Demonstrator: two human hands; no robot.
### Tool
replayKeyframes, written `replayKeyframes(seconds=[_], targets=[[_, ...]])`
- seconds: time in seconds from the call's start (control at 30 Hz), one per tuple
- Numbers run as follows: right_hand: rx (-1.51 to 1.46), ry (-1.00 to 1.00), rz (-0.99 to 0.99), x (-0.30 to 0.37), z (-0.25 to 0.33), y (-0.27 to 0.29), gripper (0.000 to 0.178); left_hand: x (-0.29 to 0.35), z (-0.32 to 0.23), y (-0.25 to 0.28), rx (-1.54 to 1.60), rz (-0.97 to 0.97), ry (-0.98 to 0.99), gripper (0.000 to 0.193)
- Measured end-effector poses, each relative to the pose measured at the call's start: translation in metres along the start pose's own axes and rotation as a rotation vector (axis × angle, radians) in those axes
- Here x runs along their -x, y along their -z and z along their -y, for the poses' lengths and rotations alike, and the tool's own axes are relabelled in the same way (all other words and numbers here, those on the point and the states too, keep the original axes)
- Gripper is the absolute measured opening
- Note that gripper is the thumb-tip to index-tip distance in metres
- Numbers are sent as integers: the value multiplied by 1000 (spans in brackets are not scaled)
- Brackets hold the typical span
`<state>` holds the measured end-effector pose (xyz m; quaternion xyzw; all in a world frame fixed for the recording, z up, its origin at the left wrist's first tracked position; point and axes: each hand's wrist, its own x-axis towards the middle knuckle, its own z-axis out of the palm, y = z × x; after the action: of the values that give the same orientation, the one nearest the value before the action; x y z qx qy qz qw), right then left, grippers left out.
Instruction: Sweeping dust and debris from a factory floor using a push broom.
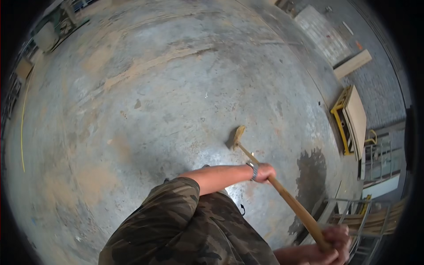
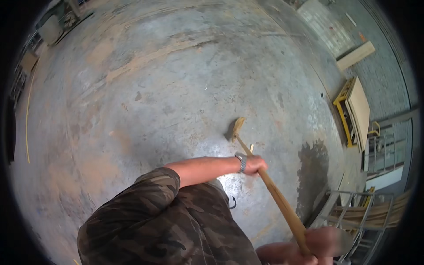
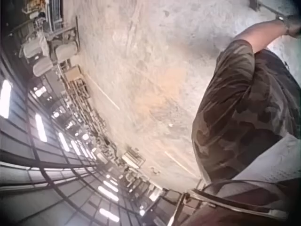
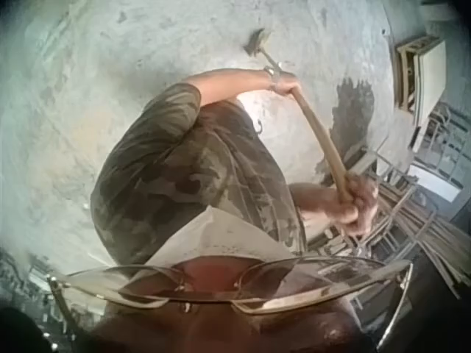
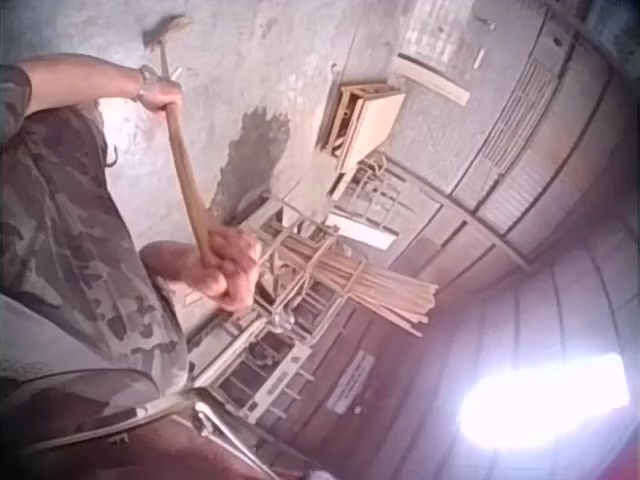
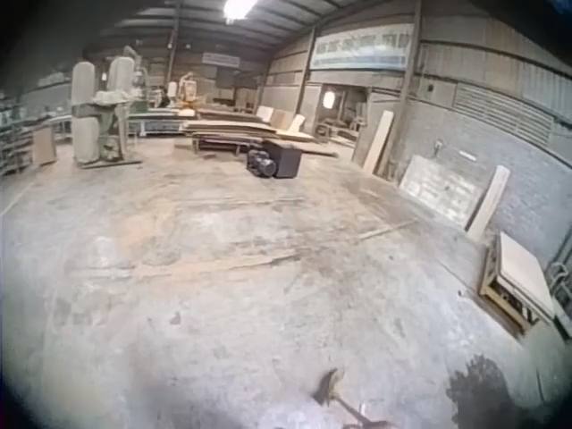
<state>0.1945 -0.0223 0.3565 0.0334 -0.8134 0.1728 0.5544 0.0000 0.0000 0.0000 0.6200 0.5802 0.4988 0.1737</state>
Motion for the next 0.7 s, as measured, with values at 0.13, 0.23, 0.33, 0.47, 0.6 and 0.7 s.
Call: replayKeyframes(seconds=[0.13,0.23,0.33,0.47,0.6,0.7], targets=[[-405,139,340,-3,-96,29,46,16,-2,5,-39,-82,147,18],[-460,-103,41,5,-94,-25,20,60,-2,41,-107,-192,373,22],[-589,-350,134,36,-121,-66,12,126,16,75,-323,-294,574,36],[-700,-779,331,102,-140,-139,14,236,44,112,-505,-254,852,22],[-513,-992,255,106,-163,-148,25,246,23,122,-541,-153,921,12],[-403,-875,92,55,-189,-121,26,176,11,124,-347,-112,1053,12]])
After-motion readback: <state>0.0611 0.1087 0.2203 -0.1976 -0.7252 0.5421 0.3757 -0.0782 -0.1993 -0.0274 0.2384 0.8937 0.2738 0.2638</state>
